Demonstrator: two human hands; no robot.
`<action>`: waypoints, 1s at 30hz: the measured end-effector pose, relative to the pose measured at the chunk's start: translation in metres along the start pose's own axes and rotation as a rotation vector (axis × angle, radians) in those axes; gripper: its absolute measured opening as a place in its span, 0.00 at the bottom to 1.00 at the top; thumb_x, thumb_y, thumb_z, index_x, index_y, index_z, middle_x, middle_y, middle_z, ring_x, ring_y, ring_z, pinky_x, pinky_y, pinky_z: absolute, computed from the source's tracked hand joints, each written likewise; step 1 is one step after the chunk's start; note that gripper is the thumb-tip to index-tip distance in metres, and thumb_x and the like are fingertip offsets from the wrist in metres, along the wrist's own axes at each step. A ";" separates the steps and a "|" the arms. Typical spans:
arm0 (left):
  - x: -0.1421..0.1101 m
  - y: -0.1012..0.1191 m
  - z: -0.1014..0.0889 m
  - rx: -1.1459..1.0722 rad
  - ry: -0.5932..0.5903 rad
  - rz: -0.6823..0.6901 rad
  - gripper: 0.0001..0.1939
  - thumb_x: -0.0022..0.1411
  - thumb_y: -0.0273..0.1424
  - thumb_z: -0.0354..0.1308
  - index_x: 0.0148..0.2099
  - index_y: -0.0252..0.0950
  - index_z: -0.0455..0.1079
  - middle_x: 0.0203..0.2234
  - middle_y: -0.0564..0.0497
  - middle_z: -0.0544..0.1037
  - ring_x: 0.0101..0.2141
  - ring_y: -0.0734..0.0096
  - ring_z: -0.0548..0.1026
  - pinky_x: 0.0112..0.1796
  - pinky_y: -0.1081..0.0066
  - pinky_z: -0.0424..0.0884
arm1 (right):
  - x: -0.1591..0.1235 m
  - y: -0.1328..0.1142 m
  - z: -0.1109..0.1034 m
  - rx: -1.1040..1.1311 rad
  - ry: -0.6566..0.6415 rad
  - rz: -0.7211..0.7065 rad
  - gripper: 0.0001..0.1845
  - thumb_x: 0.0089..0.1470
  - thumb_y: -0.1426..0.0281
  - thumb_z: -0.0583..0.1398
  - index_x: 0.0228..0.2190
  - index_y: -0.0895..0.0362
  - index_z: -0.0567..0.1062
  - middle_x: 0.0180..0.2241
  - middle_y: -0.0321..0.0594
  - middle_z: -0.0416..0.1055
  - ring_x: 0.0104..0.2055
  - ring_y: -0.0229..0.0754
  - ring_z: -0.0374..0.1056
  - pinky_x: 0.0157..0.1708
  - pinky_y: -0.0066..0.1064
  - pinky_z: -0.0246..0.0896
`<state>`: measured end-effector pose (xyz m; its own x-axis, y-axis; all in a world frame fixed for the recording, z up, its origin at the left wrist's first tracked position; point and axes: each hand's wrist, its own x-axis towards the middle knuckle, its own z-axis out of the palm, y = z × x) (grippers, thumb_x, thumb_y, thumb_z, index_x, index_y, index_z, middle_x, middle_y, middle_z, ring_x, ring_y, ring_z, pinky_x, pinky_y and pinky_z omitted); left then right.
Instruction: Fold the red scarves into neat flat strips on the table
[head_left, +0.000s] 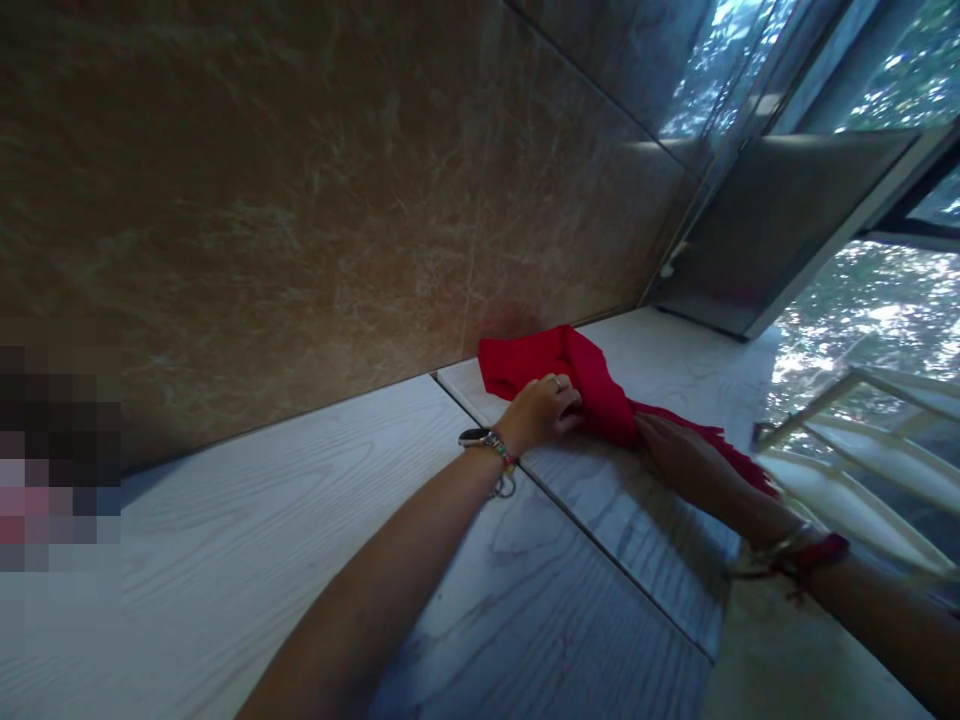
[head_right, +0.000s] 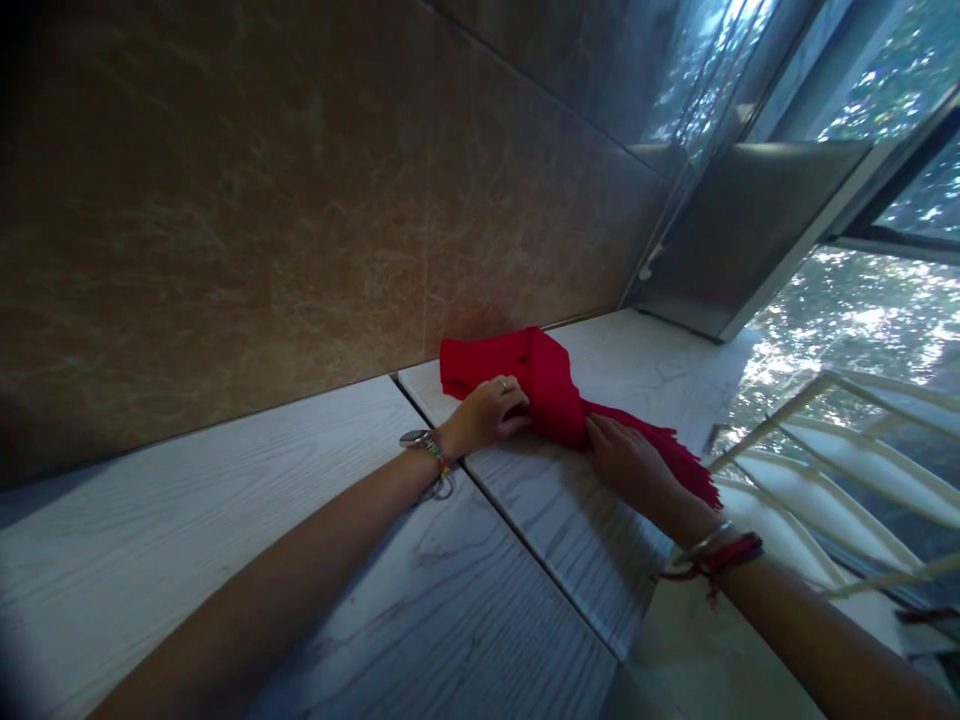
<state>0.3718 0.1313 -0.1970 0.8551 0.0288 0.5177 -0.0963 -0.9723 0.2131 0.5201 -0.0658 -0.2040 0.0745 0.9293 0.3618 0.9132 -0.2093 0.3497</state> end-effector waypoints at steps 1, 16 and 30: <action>0.001 0.001 0.001 -0.025 0.010 -0.004 0.05 0.62 0.30 0.57 0.39 0.34 0.69 0.38 0.46 0.72 0.41 0.63 0.69 0.41 0.66 0.65 | 0.002 -0.001 0.001 -0.010 -0.001 0.015 0.22 0.54 0.78 0.49 0.48 0.66 0.72 0.46 0.58 0.74 0.45 0.53 0.73 0.44 0.45 0.71; -0.003 -0.020 -0.004 -0.083 0.121 -0.191 0.07 0.66 0.29 0.48 0.39 0.34 0.67 0.38 0.46 0.71 0.42 0.65 0.68 0.46 0.64 0.64 | -0.001 0.009 -0.007 0.020 -0.104 -0.017 0.23 0.55 0.75 0.50 0.51 0.70 0.69 0.50 0.62 0.70 0.50 0.55 0.70 0.47 0.46 0.69; -0.002 -0.012 -0.003 -0.011 0.136 -0.071 0.05 0.58 0.24 0.57 0.38 0.34 0.71 0.49 0.42 0.70 0.52 0.59 0.64 0.50 0.60 0.63 | 0.000 0.001 -0.015 -0.160 0.017 0.107 0.23 0.54 0.81 0.47 0.47 0.60 0.73 0.43 0.51 0.76 0.42 0.53 0.73 0.39 0.44 0.70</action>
<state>0.3695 0.1440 -0.1981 0.7833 0.1292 0.6081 -0.0445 -0.9640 0.2621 0.5150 -0.0708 -0.1906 0.1600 0.8942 0.4180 0.8247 -0.3538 0.4412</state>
